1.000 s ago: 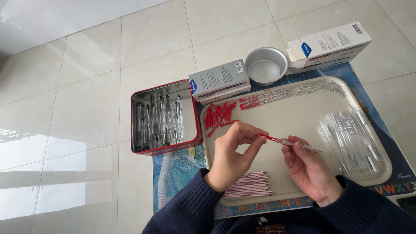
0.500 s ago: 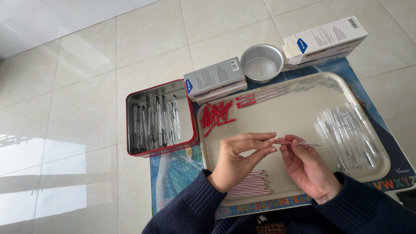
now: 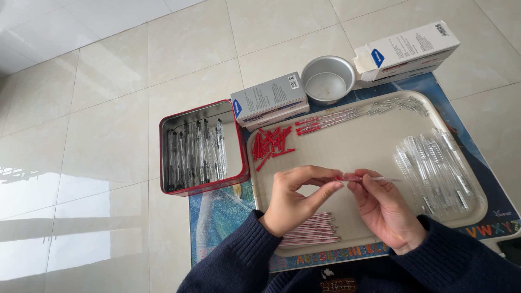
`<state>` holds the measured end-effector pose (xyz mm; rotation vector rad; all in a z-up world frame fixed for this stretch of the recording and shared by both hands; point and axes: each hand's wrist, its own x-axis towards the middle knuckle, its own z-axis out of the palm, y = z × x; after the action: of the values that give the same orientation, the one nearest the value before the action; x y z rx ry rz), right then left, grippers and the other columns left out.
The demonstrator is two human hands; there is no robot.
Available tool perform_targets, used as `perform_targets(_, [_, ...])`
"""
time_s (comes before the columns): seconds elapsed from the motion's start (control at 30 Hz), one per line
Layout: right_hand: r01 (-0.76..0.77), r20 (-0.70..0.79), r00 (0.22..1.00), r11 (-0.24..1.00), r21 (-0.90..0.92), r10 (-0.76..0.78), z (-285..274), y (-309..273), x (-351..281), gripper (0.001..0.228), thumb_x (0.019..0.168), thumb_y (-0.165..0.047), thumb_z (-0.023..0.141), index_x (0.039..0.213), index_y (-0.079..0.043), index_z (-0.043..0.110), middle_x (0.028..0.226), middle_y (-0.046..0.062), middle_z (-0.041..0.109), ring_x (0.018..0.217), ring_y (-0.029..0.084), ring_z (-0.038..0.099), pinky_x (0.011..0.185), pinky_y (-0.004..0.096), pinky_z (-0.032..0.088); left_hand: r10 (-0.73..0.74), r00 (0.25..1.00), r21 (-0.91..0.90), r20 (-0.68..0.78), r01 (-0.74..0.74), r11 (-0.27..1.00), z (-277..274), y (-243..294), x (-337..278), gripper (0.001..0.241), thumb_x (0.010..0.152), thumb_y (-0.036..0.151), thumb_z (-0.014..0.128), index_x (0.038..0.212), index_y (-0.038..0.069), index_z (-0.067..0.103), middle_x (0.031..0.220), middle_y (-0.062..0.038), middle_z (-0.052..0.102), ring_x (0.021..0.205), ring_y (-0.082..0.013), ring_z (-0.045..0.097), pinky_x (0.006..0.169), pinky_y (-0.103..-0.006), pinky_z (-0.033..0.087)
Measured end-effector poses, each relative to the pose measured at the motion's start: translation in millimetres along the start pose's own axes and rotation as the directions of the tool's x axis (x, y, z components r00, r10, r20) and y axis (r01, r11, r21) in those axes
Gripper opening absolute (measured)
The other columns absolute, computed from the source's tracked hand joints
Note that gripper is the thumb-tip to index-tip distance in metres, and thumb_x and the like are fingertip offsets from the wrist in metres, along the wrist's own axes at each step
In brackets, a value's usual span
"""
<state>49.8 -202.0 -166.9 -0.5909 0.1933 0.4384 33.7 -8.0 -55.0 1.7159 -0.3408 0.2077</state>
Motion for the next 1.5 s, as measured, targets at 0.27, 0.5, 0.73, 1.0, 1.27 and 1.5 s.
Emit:
perform_targets(0.27, [-0.047,-0.051,0.997,0.996,0.082,0.052,-18.1,3.0,2.2,0.026,0.090,-0.009,0.057,0.113,0.002,0.057,0.107,0.015,0.065,0.091,0.014,0.065,0.083,0.020,0.053,0.102,0.995,0.047,-0.006,-0.101,0.994,11.5,-14.2,-8.3,0.026,0.078,0.004,0.075,0.103,0.001,0.067,0.108,-0.012,0.068,0.092,-0.0202,0.069,0.080,-0.0264,0.058])
perform_targets(0.5, [0.002,-0.049,0.999,0.999,-0.034,-0.004,-4.4,2.3,-0.8,0.022,0.087,-0.002,0.057,0.109,0.004,0.060,0.099,0.017,0.068,0.082,0.013,0.066,0.077,0.018,0.053,0.001,1.000,0.044,0.023,-0.002,0.999,3.9,0.7,-4.1,0.020,0.080,0.007,0.072,0.096,0.000,0.062,0.077,-0.007,0.068,0.068,-0.0133,0.065,0.064,-0.0232,0.054])
perform_targets(0.73, [-0.005,-0.075,0.997,0.998,-0.069,0.000,7.8,0.1,-2.8,0.024,0.089,-0.005,0.058,0.110,0.006,0.060,0.097,0.017,0.068,0.081,0.014,0.065,0.074,0.018,0.053,0.117,0.989,0.272,0.088,-0.136,0.952,0.2,-0.6,2.4,0.018,0.078,-0.001,0.072,0.094,0.003,0.066,0.085,-0.005,0.065,0.064,-0.0129,0.059,0.057,-0.0224,0.050])
perform_targets(1.0, [-0.120,-0.190,0.979,0.966,-0.230,0.076,53.6,-13.5,-9.1,0.054,0.085,-0.009,0.044,0.134,0.013,0.044,0.121,0.029,0.056,0.107,0.029,0.054,0.092,0.036,0.043,0.279,0.958,0.658,-0.064,-0.170,0.734,-19.0,-26.5,29.4,0.008,0.075,0.007,0.074,0.083,0.006,0.072,0.090,-0.003,0.062,0.073,-0.0175,0.050,0.068,-0.0289,0.044])
perform_targets(1.27, [-0.088,-0.039,0.996,0.980,-0.178,0.083,24.3,-7.0,-6.2,0.052,0.086,-0.014,0.052,0.133,0.009,0.048,0.116,0.024,0.061,0.100,0.023,0.058,0.083,0.031,0.047,0.099,0.986,0.690,-0.134,0.021,0.723,-15.8,-58.5,39.1,0.008,0.078,0.011,0.070,0.082,0.004,0.073,0.069,-0.005,0.058,0.062,-0.0188,0.052,0.070,-0.0306,0.047])
perform_targets(1.5, [-0.063,0.087,0.993,0.990,-0.125,0.074,12.8,-4.2,-5.5,0.049,0.089,-0.018,0.056,0.131,0.007,0.050,0.110,0.020,0.064,0.095,0.018,0.061,0.078,0.027,0.050,0.062,0.990,0.705,-0.125,0.045,0.707,-16.8,-60.9,39.6,0.006,0.079,0.010,0.067,0.077,0.004,0.069,0.064,-0.003,0.064,0.057,-0.0184,0.053,0.073,-0.0304,0.043])
